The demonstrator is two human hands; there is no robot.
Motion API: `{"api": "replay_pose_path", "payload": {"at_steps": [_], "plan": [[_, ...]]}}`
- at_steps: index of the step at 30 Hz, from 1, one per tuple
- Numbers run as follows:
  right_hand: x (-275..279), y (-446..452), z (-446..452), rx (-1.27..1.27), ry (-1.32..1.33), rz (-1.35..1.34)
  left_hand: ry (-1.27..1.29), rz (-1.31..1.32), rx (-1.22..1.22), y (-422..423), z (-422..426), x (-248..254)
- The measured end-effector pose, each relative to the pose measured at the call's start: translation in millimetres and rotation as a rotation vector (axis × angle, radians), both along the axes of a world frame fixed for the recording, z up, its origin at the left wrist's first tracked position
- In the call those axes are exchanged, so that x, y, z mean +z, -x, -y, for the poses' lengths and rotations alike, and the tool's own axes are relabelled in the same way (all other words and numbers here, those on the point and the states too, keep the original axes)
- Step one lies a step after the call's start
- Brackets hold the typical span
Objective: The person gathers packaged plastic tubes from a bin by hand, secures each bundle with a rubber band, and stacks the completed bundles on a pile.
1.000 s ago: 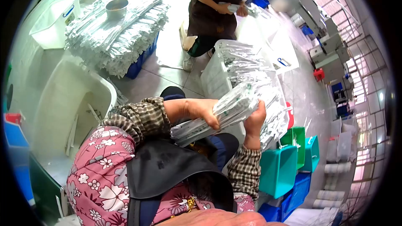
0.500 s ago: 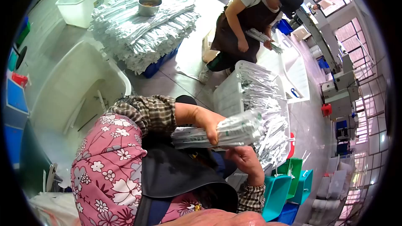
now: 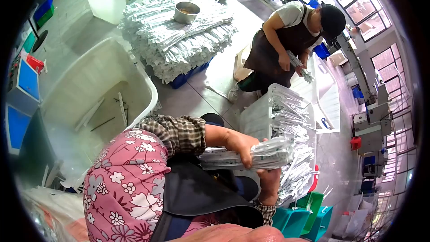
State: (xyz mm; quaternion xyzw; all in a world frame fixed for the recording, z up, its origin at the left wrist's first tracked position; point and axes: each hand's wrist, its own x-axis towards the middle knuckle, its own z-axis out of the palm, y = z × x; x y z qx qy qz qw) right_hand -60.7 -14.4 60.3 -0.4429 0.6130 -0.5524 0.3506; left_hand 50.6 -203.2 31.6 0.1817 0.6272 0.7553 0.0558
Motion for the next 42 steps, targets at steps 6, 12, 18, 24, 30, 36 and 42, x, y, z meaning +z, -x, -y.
{"api": "replay_pose_path", "payload": {"at_steps": [6,12,18,24,30,36,42], "plan": [[41.4,0.1,6.2,-0.026,0.153,-0.189,0.044,0.014,-0.078,6.0,-6.0,-14.0],[94.4,3.8,46.5,0.472,-0.026,-1.057,0.020,0.017,-0.044,6.8,-7.2,-19.6],[109.9,-42.0,93.0,0.915,-0.240,-1.620,-0.119,-0.215,0.109,21.8,-3.6,-35.9],[100.6,-18.2,123.8,0.728,-0.007,-1.639,-0.153,-0.107,0.242,17.6,8.1,-19.3],[74.7,45.9,140.7,0.541,0.038,-1.016,0.024,0.119,0.525,4.9,19.0,-27.9],[24.0,78.5,147.9,0.204,0.114,-0.790,-0.246,0.355,0.645,-45.4,32.1,-89.4],[67.5,27.5,209.1,0.194,0.280,-0.816,0.111,-0.043,0.718,-45.0,36.4,-46.5]]}}
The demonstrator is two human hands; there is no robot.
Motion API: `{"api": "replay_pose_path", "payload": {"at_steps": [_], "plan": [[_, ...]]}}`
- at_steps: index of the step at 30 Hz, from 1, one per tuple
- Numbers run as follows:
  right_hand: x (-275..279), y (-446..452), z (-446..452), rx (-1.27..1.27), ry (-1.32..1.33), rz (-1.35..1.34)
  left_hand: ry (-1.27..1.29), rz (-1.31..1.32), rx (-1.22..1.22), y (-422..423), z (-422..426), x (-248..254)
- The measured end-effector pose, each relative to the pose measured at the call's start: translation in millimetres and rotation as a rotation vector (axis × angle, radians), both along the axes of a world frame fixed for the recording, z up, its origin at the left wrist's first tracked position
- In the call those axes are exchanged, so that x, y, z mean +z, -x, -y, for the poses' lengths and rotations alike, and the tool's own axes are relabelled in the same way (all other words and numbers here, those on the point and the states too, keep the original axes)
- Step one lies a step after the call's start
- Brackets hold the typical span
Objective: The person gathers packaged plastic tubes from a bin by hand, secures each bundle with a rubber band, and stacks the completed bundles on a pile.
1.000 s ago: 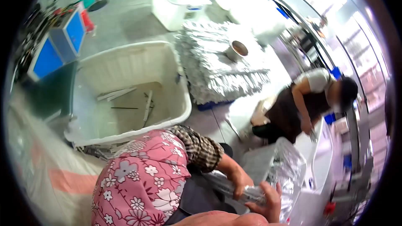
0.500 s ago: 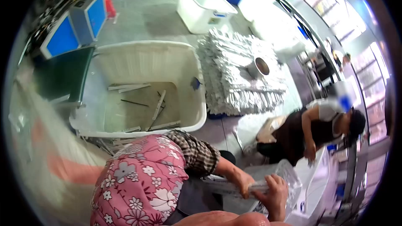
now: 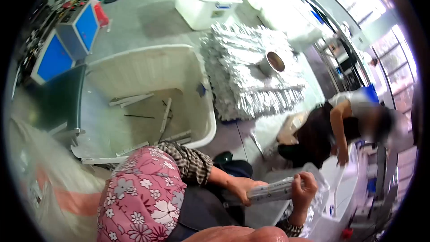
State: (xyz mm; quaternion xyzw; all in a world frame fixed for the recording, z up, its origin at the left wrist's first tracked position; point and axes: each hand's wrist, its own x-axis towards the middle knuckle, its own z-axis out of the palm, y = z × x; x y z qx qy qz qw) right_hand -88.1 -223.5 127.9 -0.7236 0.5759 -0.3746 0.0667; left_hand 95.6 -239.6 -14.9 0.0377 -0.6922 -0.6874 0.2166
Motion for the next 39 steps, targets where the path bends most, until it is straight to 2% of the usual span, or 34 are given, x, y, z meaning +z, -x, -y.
{"api": "replay_pose_path", "payload": {"at_steps": [2,3,4,5,6,7,8,9,10,11,13,15,18,19,22,23,24,26,27,28,30,31,32,33,34,35,36,37,38,39], "plan": [[12.9,0.8,24.3,0.103,0.058,0.121,0.007,-0.051,0.086,-19.2,27.4,27.9],[15.0,3.3,32.3,0.128,0.068,0.379,0.003,-0.081,0.112,-29.5,43.9,37.3],[13.7,8.0,39.0,0.147,0.072,0.637,0.112,-0.068,0.247,-43.9,65.3,31.8],[10.1,19.8,42.5,0.051,0.089,0.613,0.313,-0.030,0.420,-60.0,99.4,13.6],[3.7,37.8,40.6,-0.060,0.109,0.589,0.426,0.120,0.577,-94.9,122.6,32.5],[-10.9,58.8,37.6,-0.117,0.037,0.698,0.443,0.221,0.688,-120.7,156.7,15.7],[-37.6,87.4,31.5,-0.146,-0.058,0.829,0.548,0.414,0.879,-149.3,188.5,24.0],[-55.5,111.6,16.5,-0.221,-0.141,0.850,0.638,0.424,1.024,-172.6,194.6,60.3],[-74.0,124.2,7.5,-0.296,-0.224,0.864,0.672,0.427,1.302,-199.8,223.3,45.4],[-95.6,131.8,-0.1,-0.386,-0.267,0.911,0.445,0.697,1.336,-225.3,240.5,76.3],[-134.2,142.6,-14.1,-0.512,-0.352,0.994,0.762,1.013,1.516,-282.0,317.0,64.9],[-159.1,141.5,-13.2,-0.638,-0.424,1.069,0.773,1.278,1.560,-302.2,369.9,93.7],[-190.2,143.3,-5.3,-0.649,-0.571,1.024,1.008,1.413,1.615,-300.0,441.7,110.5],[-191.4,135.6,0.6,-0.644,-0.619,1.002,0.913,1.454,1.555,-283.5,454.4,120.8],[-214.9,134.9,9.1,-0.548,-0.784,0.869,1.042,1.556,1.464,-251.2,511.9,80.1],[-220.1,133.5,8.1,-0.505,-0.821,0.826,0.760,1.588,1.292,-238.2,527.4,66.8],[-224.7,130.2,4.3,-0.514,-0.858,0.819,0.754,1.602,1.290,-232.3,542.2,37.6],[-235.9,123.1,-5.0,-0.527,-0.921,0.815,0.744,1.632,1.357,-229.8,557.8,18.9],[-242.2,123.0,-12.8,-0.568,-0.960,0.860,0.838,1.611,1.342,-242.1,566.5,6.2],[-248.5,121.6,-20.2,-0.587,-0.997,0.879,0.946,1.597,1.435,-239.0,557.0,5.7],[-258.8,120.1,-34.8,-0.617,-1.043,0.918,0.783,1.533,1.303,-248.3,554.1,19.2],[-267.2,120.5,-40.1,-0.608,-1.054,0.937,1.104,1.505,1.248,-263.8,574.4,1.3],[-271.3,120.0,-45.8,-0.563,-1.043,0.828,1.422,1.445,1.169,-282.8,593.0,-20.7],[-273.0,119.1,-48.1,-0.521,-1.035,0.719,1.629,1.270,1.308,-287.8,588.5,-26.7],[-276.9,116.5,-49.5,-0.488,-1.024,0.620,1.361,0.765,1.803,-281.2,583.7,-23.9],[-282.5,115.0,-49.7,-0.451,-0.974,0.501,1.203,0.755,1.898,-290.3,589.1,-25.4],[-281.3,114.8,-57.4,-0.441,-0.950,0.379,0.955,0.401,1.910,-258.6,550.0,-1.0],[-279.6,111.6,-61.3,-0.457,-0.942,0.407,0.977,0.175,1.773,-247.7,535.5,5.7],[-321.9,132.2,-90.3,-0.415,-0.853,0.263,1.266,0.058,1.573,-235.6,509.3,15.2],[-334.9,138.1,-99.7,-0.399,-0.829,0.188,1.635,0.258,1.512,-201.5,470.7,29.6]]}}
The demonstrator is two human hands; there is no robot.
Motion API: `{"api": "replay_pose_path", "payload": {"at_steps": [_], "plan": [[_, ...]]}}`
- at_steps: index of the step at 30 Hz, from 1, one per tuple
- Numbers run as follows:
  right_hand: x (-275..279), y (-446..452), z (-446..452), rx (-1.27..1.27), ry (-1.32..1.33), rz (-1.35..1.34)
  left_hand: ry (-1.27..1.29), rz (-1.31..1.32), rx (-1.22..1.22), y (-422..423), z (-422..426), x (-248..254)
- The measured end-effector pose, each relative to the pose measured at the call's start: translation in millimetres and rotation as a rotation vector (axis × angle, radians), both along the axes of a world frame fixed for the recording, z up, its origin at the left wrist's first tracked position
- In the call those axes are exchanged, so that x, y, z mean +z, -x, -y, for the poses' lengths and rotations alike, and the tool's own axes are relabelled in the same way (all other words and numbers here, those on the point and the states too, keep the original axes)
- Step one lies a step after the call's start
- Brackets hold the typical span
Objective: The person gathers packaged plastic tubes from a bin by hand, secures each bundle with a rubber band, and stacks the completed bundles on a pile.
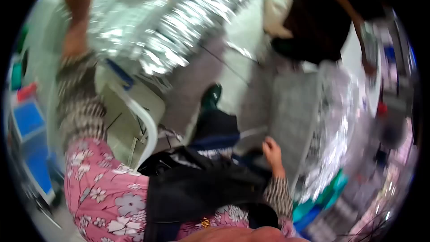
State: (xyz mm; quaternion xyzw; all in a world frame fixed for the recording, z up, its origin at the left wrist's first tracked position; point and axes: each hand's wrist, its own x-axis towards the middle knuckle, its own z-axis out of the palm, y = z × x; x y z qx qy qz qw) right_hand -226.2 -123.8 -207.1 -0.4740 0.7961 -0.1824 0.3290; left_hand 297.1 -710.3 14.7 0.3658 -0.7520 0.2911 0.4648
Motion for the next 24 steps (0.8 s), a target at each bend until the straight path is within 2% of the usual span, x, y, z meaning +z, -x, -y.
{"api": "replay_pose_path", "payload": {"at_steps": [1,3,4,7,9,10,11,13,15,16,17,18,19,20,21,23,24], "plan": [[-18.3,5.2,-10.3,-0.081,-0.065,0.044,-0.070,-0.071,-0.130,38.7,-24.0,6.5],[-54.8,16.0,-33.7,-0.253,-0.190,0.124,-0.447,-0.435,-0.525,125.7,-83.5,5.2],[-86.8,20.5,-50.6,-0.469,-0.285,0.229,-0.651,-0.614,-0.746,170.3,-113.7,1.6],[-137.9,16.1,-64.3,-0.528,-0.461,0.209,-1.212,-0.967,-1.262,287.7,-208.9,-22.4],[-190.3,5.9,-83.9,-0.569,-0.491,0.261,-1.564,-1.113,-1.376,352.3,-277.7,-50.0],[-241.1,4.3,-111.8,-0.526,-0.401,0.354,-1.746,-1.224,-1.257,383.5,-314.5,-59.1],[-234.8,-3.9,-100.1,-0.663,-0.472,0.453,-1.918,-1.333,-1.118,403.3,-342.3,-75.1],[-204.5,-23.7,-74.4,-1.025,-0.598,0.708,-2.036,-1.190,-0.914,405.9,-384.1,-116.5],[-216.4,-20.7,-60.6,-1.174,-0.650,0.741,-2.423,-1.250,-0.373,418.4,-392.0,-142.1],[-244.2,-18.9,-65.5,-1.174,-0.659,0.651,-2.357,-1.250,-0.587,424.8,-389.6,-143.8],[-269.9,-16.8,-69.5,-1.174,-0.672,0.561,-2.150,-1.136,-0.674,433.6,-390.7,-140.4],[-325.8,-15.9,-91.6,-1.045,-0.612,0.502,-2.145,-1.168,-0.727,439.9,-390.7,-140.0],[-255.5,-108.4,-53.7,-0.904,-0.553,0.428,-2.130,-1.225,-0.780,337.0,-367.8,-81.2],[-240.5,-110.7,-42.4,-0.759,-0.562,0.239,-2.232,-1.226,-0.709,335.8,-369.2,-83.4],[-234.5,-111.1,-27.5,-0.758,-0.622,0.216,-2.340,-1.228,-0.630,335.4,-372.4,-85.1],[-233.3,-110.7,-13.5,-0.757,-0.748,0.156,-2.345,-1.184,-0.618,336.7,-379.9,-82.2],[-254.1,-111.6,-17.3,-0.749,-0.751,0.125,-2.334,-1.165,-0.640,341.5,-383.2,-82.7]]}}
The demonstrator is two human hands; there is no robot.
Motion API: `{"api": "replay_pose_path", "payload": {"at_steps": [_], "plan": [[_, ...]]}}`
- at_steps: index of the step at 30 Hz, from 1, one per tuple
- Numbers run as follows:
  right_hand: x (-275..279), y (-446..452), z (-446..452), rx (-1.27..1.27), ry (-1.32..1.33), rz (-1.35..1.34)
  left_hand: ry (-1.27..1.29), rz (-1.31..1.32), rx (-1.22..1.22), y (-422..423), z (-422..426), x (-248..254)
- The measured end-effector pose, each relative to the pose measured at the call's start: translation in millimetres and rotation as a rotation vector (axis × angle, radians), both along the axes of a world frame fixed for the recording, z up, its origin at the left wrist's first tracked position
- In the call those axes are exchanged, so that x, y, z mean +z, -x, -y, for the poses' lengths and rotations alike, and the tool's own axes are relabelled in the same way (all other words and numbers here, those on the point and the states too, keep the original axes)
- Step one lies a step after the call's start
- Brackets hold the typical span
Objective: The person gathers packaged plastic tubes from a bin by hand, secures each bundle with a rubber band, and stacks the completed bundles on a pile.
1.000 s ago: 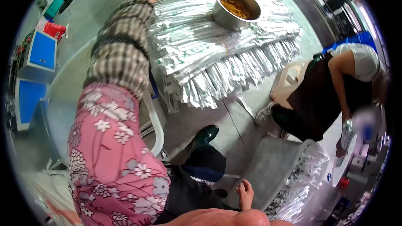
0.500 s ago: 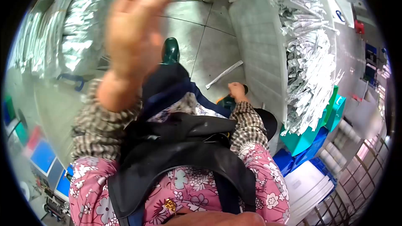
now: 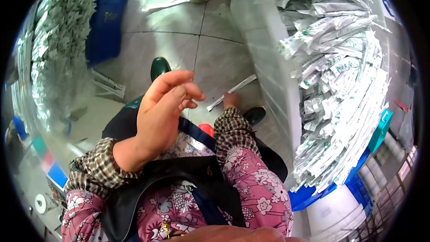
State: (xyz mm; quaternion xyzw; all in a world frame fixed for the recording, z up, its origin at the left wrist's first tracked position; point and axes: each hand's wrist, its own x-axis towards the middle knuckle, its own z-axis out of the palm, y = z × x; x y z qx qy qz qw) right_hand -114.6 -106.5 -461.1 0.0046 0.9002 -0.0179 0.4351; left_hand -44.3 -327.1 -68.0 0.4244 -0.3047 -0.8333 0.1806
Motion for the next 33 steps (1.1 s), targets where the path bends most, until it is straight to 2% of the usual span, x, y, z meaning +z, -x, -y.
{"api": "replay_pose_path", "payload": {"at_steps": [3,5,7,9,10,11,12,13,14,15,16,17,18,20,22,23,25,28,31,33], "plan": [[-34.7,8.4,-10.4,0.055,0.052,0.049,0.027,0.011,-0.051,21.4,-6.4,-11.0],[-56.1,8.9,-6.0,-0.064,0.260,0.145,0.062,0.032,-0.086,23.6,-6.7,-18.1],[-6.4,25.2,25.3,-0.168,0.490,0.372,0.197,0.118,-0.094,32.8,-3.7,-27.0],[57.2,12.6,83.3,-0.112,0.662,0.131,0.341,0.153,-0.079,23.0,11.7,-38.3],[96.1,34.7,100.2,-0.003,0.730,0.073,0.405,0.132,-0.044,33.0,14.9,-49.0],[134.0,40.5,116.3,0.100,0.787,0.050,0.461,0.146,-0.011,34.8,20.4,-56.0],[151.7,45.5,128.4,0.066,0.968,0.136,0.552,0.166,-0.058,31.1,32.6,-71.0],[171.2,51.0,140.2,0.266,0.999,0.042,0.640,0.214,-0.110,23.2,47.4,-85.0],[200.3,56.0,143.2,0.161,1.100,0.202,0.683,0.238,-0.148,25.8,55.8,-90.9],[240.5,68.6,146.1,0.346,1.154,0.125,0.717,0.252,-0.191,27.0,53.3,-87.0],[286.6,74.0,143.6,0.399,1.080,0.168,0.604,0.144,-0.275,23.6,44.7,-68.9],[305.8,63.7,134.9,0.475,1.091,0.081,0.509,-0.002,-0.343,21.0,40.0,-56.3],[322.1,57.6,121.6,0.513,1.051,0.176,0.484,-0.027,-0.392,12.1,34.6,-51.7],[337.0,42.0,87.0,0.398,1.076,0.246,0.405,-0.067,-0.507,-4.4,18.9,-45.5],[338.0,36.6,53.5,0.297,1.001,0.334,0.433,-0.017,-0.463,-16.9,14.4,-37.9],[327.3,75.8,50.4,0.450,0.898,0.213,0.488,-0.030,-0.441,22.5,36.9,-36.3],[311.3,69.6,20.0,0.709,0.649,0.048,0.575,-0.002,-0.408,20.8,44.0,-37.2],[325.5,62.5,22.8,0.792,0.507,0.116,0.683,0.023,-0.441,16.0,49.3,-32.5],[328.5,69.7,26.2,1.030,0.114,0.039,0.708,0.036,-0.446,11.1,48.1,-36.6],[321.2,67.7,26.2,1.090,0.208,0.001,0.724,0.030,-0.378,10.3,44.6,-37.9]]}}
